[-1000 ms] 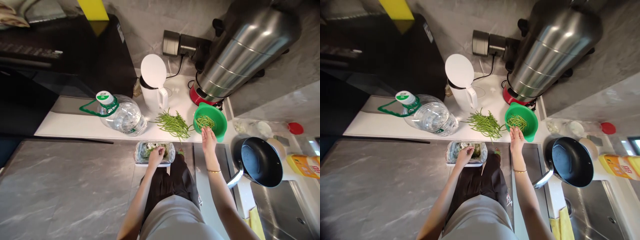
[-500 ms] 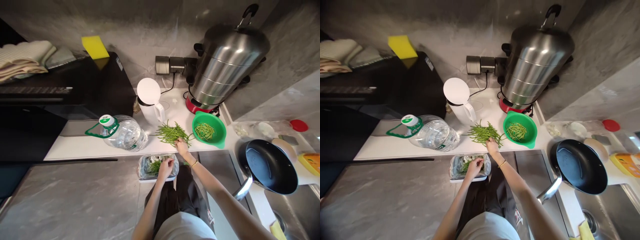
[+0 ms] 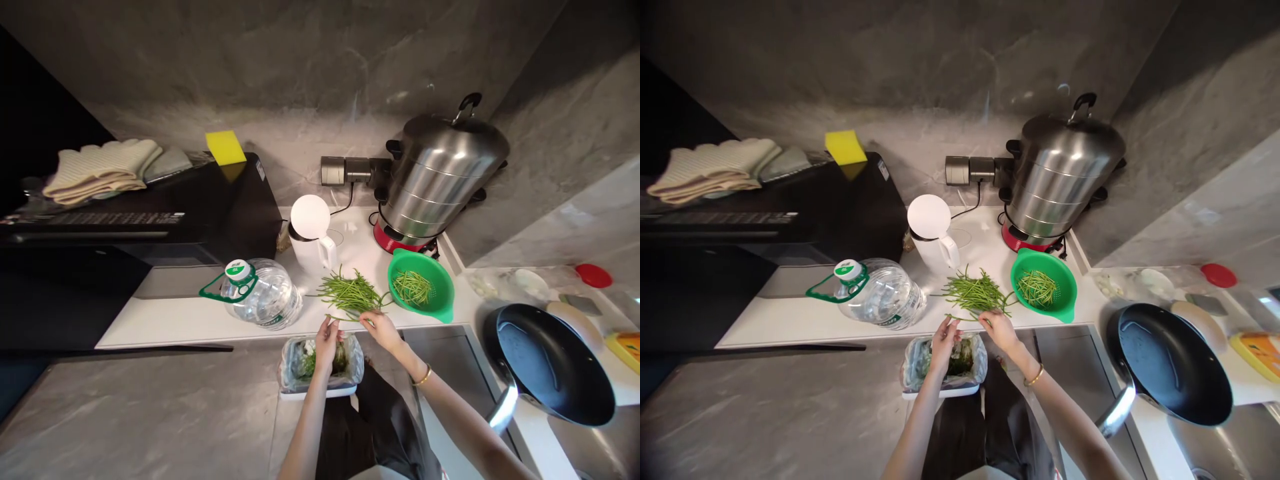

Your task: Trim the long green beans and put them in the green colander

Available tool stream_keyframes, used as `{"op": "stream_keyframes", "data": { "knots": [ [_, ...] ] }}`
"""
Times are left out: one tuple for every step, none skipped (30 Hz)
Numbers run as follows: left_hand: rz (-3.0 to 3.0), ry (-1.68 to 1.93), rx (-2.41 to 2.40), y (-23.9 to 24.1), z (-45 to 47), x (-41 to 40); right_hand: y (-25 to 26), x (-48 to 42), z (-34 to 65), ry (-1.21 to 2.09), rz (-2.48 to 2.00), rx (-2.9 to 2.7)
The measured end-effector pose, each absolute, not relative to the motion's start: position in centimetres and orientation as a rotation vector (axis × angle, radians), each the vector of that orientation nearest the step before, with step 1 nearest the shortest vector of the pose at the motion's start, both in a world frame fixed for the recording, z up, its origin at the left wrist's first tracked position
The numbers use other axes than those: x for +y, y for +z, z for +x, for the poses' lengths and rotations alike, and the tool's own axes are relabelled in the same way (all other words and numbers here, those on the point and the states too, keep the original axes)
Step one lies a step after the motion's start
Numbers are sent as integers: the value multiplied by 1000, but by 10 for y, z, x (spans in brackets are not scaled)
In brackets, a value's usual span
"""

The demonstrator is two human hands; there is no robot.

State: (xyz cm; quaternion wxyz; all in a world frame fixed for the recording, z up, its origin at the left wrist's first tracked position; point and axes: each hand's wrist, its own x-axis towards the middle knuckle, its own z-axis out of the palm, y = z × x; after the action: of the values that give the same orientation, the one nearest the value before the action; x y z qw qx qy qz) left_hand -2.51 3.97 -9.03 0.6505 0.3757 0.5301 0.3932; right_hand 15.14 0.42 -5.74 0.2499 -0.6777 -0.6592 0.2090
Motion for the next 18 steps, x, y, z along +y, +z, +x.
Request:
{"op": "stream_keyframes", "data": {
  "knots": [
    [880,915,1162,-84,-24,44,-56,-4,153,637,-1807,-1742],
    [922,919,1125,-77,-23,47,-55,-12,154,702,-1779,-1690],
    [974,902,1093,-72,-22,49,-54,-20,156,745,-1770,-1647],
    [1033,864,1070,-68,-21,49,-54,-27,157,764,-1770,-1608],
    [1098,818,1055,-64,-18,47,-54,-33,157,763,-1775,-1572],
    [1172,773,1046,-61,-16,44,-53,-38,156,753,-1777,-1532],
    [1255,731,1042,-59,-13,40,-53,-42,155,746,-1773,-1483],
    [1343,698,1045,-58,-9,34,-52,-44,153,753,-1758,-1426],
    [1425,671,1051,-57,-5,28,-52,-45,151,777,-1733,-1363],
    [1495,650,1057,-56,-1,22,-51,-46,148,813,-1701,-1301],
    [1551,630,1062,-55,3,16,-50,-46,146,846,-1667,-1246],
    [1593,610,1070,-54,6,10,-50,-46,144,871,-1633,-1204],
    [1623,594,1084,-53,9,5,-49,-46,142,886,-1600,-1179],
    [1647,586,1104,-51,10,1,-48,-46,141,891,-1576,-1165],
    [1665,585,1134,-49,11,-3,-47,-46,142,888,-1563,-1158],
    [1672,593,1175,-46,12,-5,-46,-47,143,887,-1558,-1159],
    [1665,611,1219,-43,11,-7,-45,-48,144,895,-1559,-1169],
    [1646,635,1256,-40,10,-8,-44,-49,146,914,-1560,-1185]
  ]
}}
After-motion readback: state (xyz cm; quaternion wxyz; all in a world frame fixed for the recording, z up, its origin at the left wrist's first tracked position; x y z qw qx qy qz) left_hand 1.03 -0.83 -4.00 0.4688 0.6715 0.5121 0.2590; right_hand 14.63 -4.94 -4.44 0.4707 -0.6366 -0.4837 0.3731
